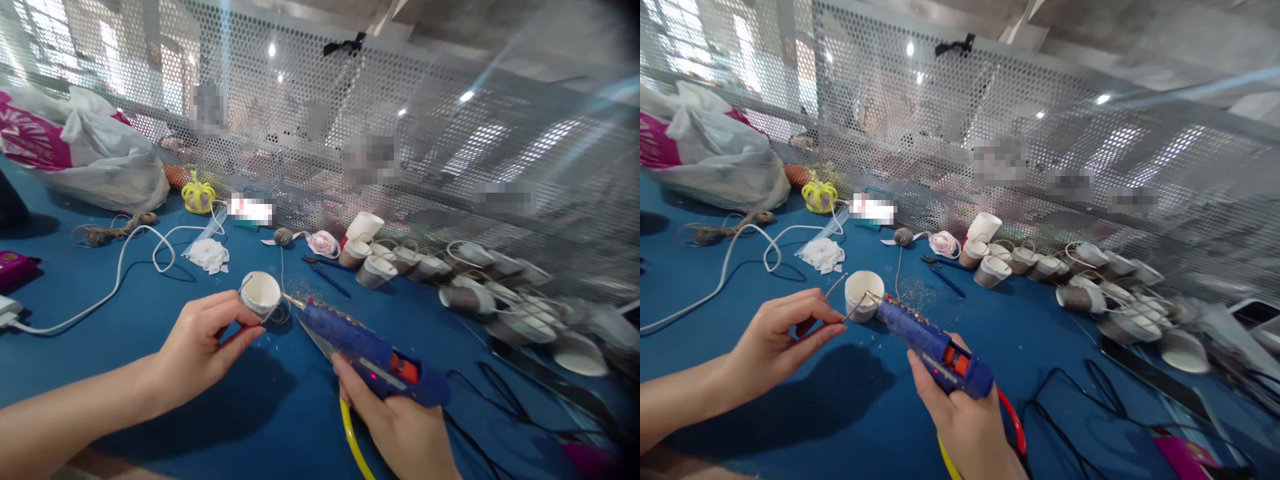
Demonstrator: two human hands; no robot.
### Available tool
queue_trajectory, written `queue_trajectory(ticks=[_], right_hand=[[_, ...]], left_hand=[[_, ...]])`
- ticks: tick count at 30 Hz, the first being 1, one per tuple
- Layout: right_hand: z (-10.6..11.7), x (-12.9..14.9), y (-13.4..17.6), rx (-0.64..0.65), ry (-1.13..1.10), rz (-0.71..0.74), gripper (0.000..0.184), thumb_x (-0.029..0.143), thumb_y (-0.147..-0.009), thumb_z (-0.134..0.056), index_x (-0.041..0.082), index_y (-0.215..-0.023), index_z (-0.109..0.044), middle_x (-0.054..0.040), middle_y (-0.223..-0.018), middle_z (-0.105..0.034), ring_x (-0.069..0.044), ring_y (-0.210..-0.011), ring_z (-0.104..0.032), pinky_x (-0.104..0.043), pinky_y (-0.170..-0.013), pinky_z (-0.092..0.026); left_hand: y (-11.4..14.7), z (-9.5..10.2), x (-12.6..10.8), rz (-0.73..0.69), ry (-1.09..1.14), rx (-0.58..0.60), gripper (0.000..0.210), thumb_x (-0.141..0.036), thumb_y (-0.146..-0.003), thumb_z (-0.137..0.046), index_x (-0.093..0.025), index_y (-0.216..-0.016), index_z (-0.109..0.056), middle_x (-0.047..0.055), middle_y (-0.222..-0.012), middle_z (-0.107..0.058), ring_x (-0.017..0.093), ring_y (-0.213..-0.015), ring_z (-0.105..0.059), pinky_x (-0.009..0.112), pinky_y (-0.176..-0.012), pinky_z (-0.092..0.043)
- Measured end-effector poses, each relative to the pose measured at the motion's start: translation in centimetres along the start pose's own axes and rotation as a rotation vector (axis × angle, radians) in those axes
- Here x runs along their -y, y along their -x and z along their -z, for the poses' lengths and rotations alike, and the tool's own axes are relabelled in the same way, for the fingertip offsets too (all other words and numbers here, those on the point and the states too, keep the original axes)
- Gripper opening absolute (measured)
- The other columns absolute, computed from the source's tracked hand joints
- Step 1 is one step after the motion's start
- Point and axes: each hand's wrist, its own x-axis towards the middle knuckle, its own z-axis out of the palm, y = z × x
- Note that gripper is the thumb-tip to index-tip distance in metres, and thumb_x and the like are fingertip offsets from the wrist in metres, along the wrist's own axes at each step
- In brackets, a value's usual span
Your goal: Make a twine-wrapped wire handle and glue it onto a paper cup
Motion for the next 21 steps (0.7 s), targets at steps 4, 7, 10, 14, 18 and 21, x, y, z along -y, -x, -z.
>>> queue_trajectory(ticks=[4, 7, 10, 14, 18, 21], right_hand=[[-0.1, -0.5, 0.3, 0.032, 0.006, -0.005, 0.024, 0.028, -0.081, -0.050, 0.024, -0.070, -0.071, 0.0003, -0.057, -0.067, -0.020, -0.063, -0.068, -0.028, -0.072, -0.055], [-0.1, -0.3, 0.2, 0.032, -0.014, 0.002, 0.025, 0.028, -0.082, -0.049, 0.024, -0.071, -0.071, 0.0017, -0.053, -0.066, -0.018, -0.052, -0.066, -0.028, -0.071, -0.055], [-0.1, 0.3, -0.2, 0.017, -0.058, -0.076, 0.025, 0.032, -0.082, -0.049, 0.022, -0.075, -0.071, 0.0017, -0.053, -0.066, -0.017, -0.048, -0.064, -0.026, -0.067, -0.055], [0.3, 1.1, -0.8, -0.075, -0.107, -0.135, 0.027, 0.035, -0.082, -0.047, 0.022, -0.075, -0.070, 0.0007, -0.054, -0.066, -0.017, -0.050, -0.064, -0.025, -0.063, -0.056], [0.8, 1.1, -1.2, -0.055, -0.104, -0.010, 0.028, 0.031, -0.083, -0.045, 0.022, -0.074, -0.070, -0.0002, -0.055, -0.065, -0.017, -0.051, -0.064, -0.025, -0.062, -0.056], [0.9, 0.9, -1.2, -0.009, -0.089, 0.008, 0.027, 0.028, -0.083, -0.045, 0.023, -0.075, -0.070, -0.0011, -0.060, -0.066, -0.018, -0.058, -0.066, -0.026, -0.066, -0.055]], left_hand=[[-0.1, 0.0, -0.1, -0.004, 0.002, -0.004, 0.006, -0.013, -0.077, -0.056, -0.016, -0.072, -0.059, -0.001, -0.061, -0.055, 0.006, -0.050, -0.043, 0.016, -0.049, -0.036], [-0.1, 0.0, -0.1, -0.003, 0.003, -0.002, 0.006, -0.012, -0.077, -0.055, -0.015, -0.073, -0.059, -0.001, -0.060, -0.054, 0.006, -0.050, -0.042, 0.016, -0.050, -0.037], [0.0, 0.0, -0.1, -0.001, 0.003, -0.004, 0.006, -0.012, -0.077, -0.055, -0.016, -0.073, -0.059, -0.001, -0.061, -0.055, 0.006, -0.051, -0.042, 0.016, -0.050, -0.037], [-0.1, 0.0, -0.2, -0.013, -0.002, -0.020, 0.007, -0.014, -0.078, -0.055, -0.016, -0.072, -0.058, -0.001, -0.061, -0.055, 0.006, -0.050, -0.043, 0.017, -0.050, -0.038], [-0.1, 0.0, -0.1, -0.007, 0.000, -0.015, 0.006, -0.013, -0.077, -0.055, -0.016, -0.073, -0.058, -0.001, -0.062, -0.056, 0.006, -0.052, -0.044, 0.016, -0.050, -0.038], [-0.1, 0.0, 0.0, -0.002, 0.002, -0.007, 0.006, -0.014, -0.078, -0.054, -0.016, -0.075, -0.058, -0.001, -0.063, -0.056, 0.006, -0.052, -0.044, 0.017, -0.050, -0.038]])
